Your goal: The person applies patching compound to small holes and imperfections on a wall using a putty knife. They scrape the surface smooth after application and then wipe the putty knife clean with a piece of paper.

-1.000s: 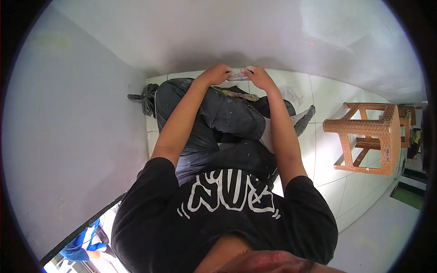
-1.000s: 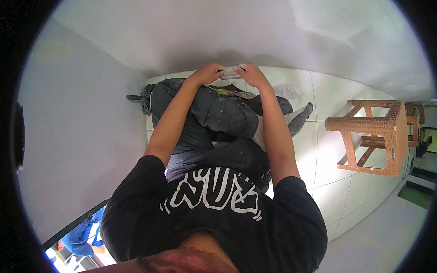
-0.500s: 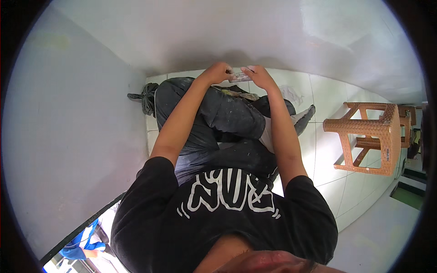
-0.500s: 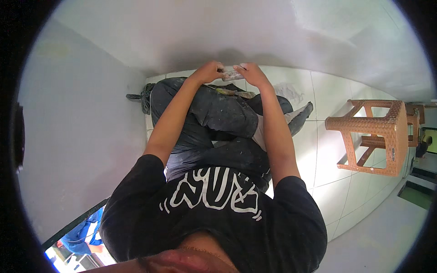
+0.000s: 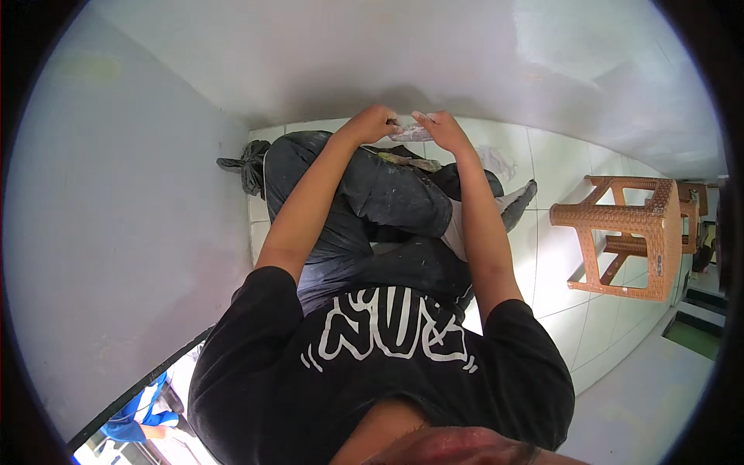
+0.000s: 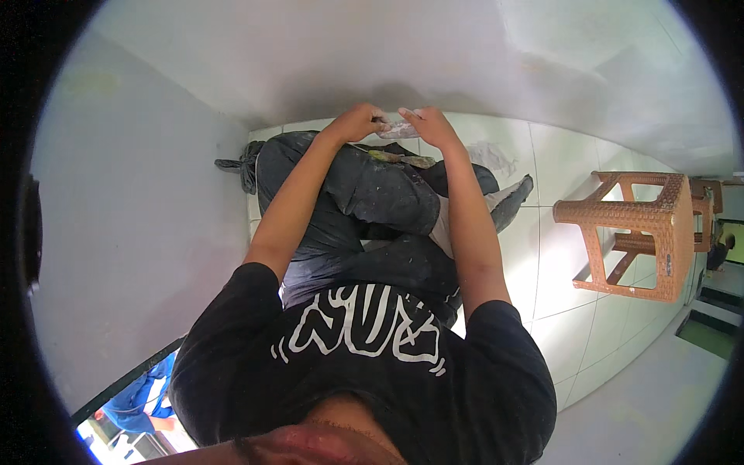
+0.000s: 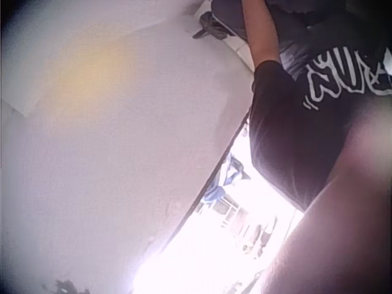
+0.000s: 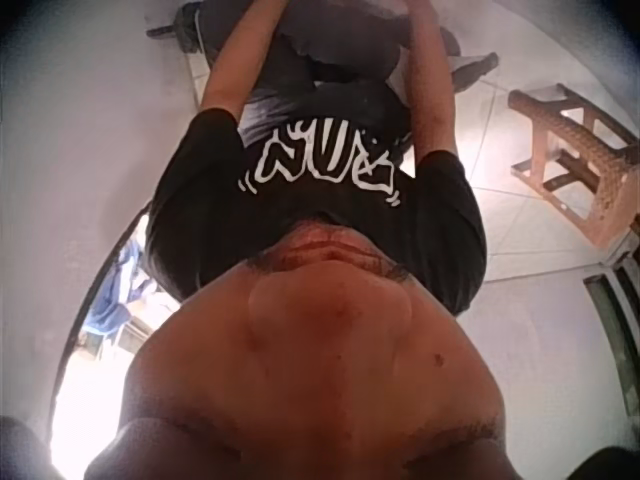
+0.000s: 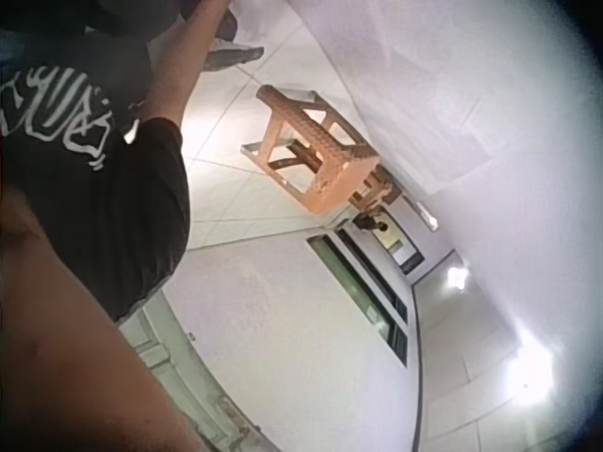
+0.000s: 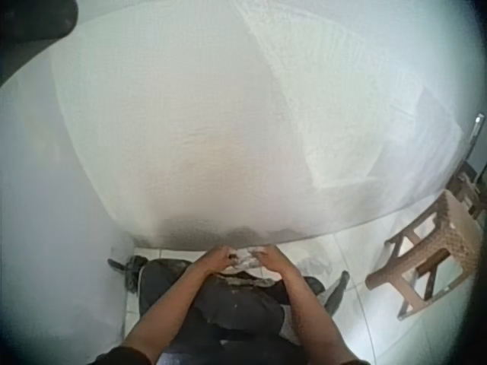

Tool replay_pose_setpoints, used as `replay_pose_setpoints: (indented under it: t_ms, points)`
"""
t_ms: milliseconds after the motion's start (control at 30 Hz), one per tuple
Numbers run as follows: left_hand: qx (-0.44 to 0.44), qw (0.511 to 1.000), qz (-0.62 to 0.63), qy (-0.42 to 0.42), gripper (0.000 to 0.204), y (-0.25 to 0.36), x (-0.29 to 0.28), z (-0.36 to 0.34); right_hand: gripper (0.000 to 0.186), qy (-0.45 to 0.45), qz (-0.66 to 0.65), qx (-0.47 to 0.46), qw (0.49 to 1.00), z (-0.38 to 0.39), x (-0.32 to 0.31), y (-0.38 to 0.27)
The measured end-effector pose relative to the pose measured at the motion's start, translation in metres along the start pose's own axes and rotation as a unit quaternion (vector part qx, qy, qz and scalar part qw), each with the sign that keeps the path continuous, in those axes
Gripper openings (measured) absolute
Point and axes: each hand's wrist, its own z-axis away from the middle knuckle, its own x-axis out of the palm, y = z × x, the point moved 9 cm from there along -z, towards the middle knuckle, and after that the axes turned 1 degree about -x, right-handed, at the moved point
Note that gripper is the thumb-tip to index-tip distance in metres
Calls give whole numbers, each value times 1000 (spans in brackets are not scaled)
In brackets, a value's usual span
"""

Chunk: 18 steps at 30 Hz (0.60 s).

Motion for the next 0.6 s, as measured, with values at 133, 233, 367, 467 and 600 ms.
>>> replay_pose_setpoints:
  t_ms: [133, 233, 367, 467, 600]
  points:
    - [21, 1000, -7, 16, 24, -6, -3, 2, 59, -4, 9, -7, 1000, -2, -1, -11]
    - [14, 1000, -23, -15, 26, -3, 4, 1, 46, -23, -25, -24, 999, 1, 0, -10]
    - [24, 999, -16, -15, 27, -8, 5, 0, 31, -49, -54, -44, 996, 0, 5, -14]
    - [48, 999, -17, -15, 28, -5, 5, 0, 32, -34, -60, -50, 996, -1, 7, -12]
    - [0, 999, -31, -33, 29, -2, 6, 3, 34, -39, -38, -53, 997, 0, 5, -12]
